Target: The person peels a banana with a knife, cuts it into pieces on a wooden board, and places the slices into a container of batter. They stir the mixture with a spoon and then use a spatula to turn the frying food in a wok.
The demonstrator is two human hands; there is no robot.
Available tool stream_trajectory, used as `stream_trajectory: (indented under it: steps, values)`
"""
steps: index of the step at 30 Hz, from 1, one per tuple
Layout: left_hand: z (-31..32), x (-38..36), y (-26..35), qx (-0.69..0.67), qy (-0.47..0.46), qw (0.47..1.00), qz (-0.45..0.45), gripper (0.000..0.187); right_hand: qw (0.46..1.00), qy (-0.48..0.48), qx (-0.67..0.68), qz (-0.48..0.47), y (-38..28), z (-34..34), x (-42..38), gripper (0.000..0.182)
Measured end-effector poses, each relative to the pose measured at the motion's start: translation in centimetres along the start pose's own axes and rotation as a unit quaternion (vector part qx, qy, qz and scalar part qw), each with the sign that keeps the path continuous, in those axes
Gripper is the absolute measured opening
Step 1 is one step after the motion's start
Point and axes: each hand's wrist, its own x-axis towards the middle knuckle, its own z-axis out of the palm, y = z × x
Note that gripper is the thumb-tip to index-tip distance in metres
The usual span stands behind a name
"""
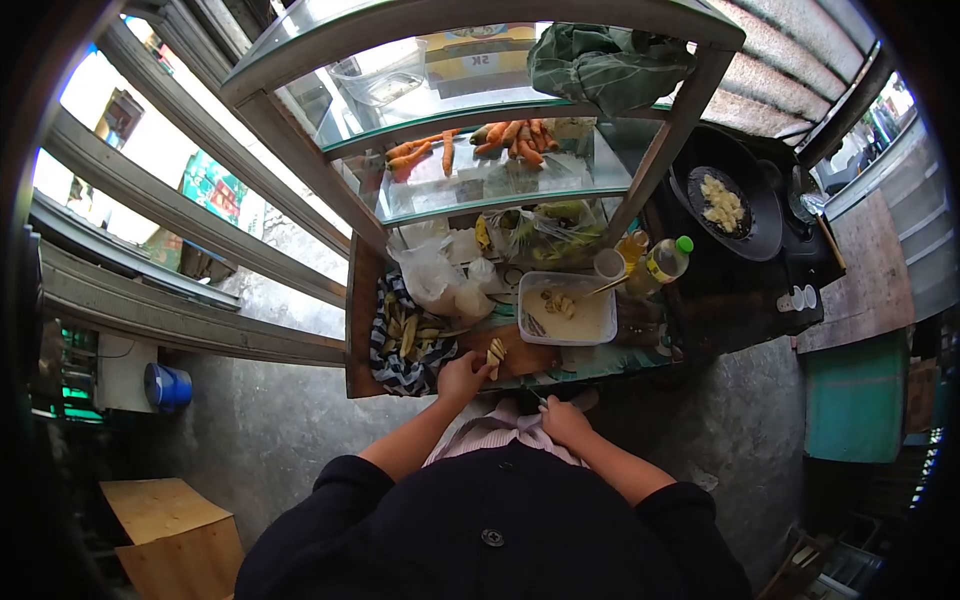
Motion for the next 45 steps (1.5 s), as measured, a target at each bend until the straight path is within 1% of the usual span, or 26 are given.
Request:
stream_trajectory:
  steps: [2,5,8,12,14,17,20,22,24,29,36,38,41,45]
  values:
    - [-0.3,-0.4,0.2,-0.002,-0.004,1.0,0.002,0.039,0.999,0.033,0.013,-0.037,0.0,0.0,0.0,0.027]
    - [-0.4,-0.6,0.4,-0.004,-0.014,1.0,0.009,0.039,0.996,0.048,0.04,-0.063,-1.2,-0.1,0.0,0.027]
    - [-0.5,-0.7,0.4,0.001,-0.015,1.0,0.012,0.038,0.997,0.045,0.028,-0.055,-1.1,0.7,0.6,0.027]
    - [-0.2,-0.5,0.4,0.003,-0.02,1.0,0.004,0.037,0.999,0.035,0.018,-0.035,-1.5,0.1,0.6,0.027]
    - [0.1,-0.3,0.3,0.006,-0.019,1.0,0.005,0.036,1.0,0.006,0.002,0.017,-1.3,0.6,1.0,0.028]
    - [0.2,-0.5,0.3,0.0,-0.023,1.0,0.007,0.036,1.0,-0.008,0.005,0.026,-0.1,1.2,2.1,0.028]
    - [0.5,-0.3,-0.1,-0.014,-0.014,1.0,0.002,0.036,1.0,-0.007,0.006,0.001,0.3,0.3,1.5,0.029]
    - [0.3,-0.3,-0.1,-0.016,-0.006,1.0,0.0,0.037,1.0,-0.014,0.005,0.002,0.6,0.2,0.7,0.029]
    - [0.2,-0.2,0.1,-0.015,-0.014,1.0,-0.02,0.036,1.0,-0.02,0.001,0.004,0.7,-0.3,0.5,0.029]
    - [0.3,0.0,-0.1,-0.022,-0.014,1.0,-0.016,0.036,0.998,0.024,0.04,-0.043,-0.5,-0.3,0.3,0.029]
    - [0.3,0.0,-0.1,-0.025,-0.016,0.999,-0.02,0.036,1.0,0.008,0.007,-0.021,-1.4,-0.2,0.5,0.028]
    - [0.5,0.1,-0.1,-0.026,-0.013,0.999,-0.016,0.036,1.0,0.0,-0.006,0.016,-1.8,-0.1,0.5,0.027]
    - [0.5,0.1,-0.2,-0.029,-0.011,0.999,-0.01,0.036,0.999,-0.014,-0.004,0.031,-1.4,0.5,1.3,0.027]
    - [0.4,0.0,-0.1,-0.039,-0.006,0.999,-0.008,0.036,1.0,-0.022,-0.013,0.012,-0.6,0.7,1.4,0.028]
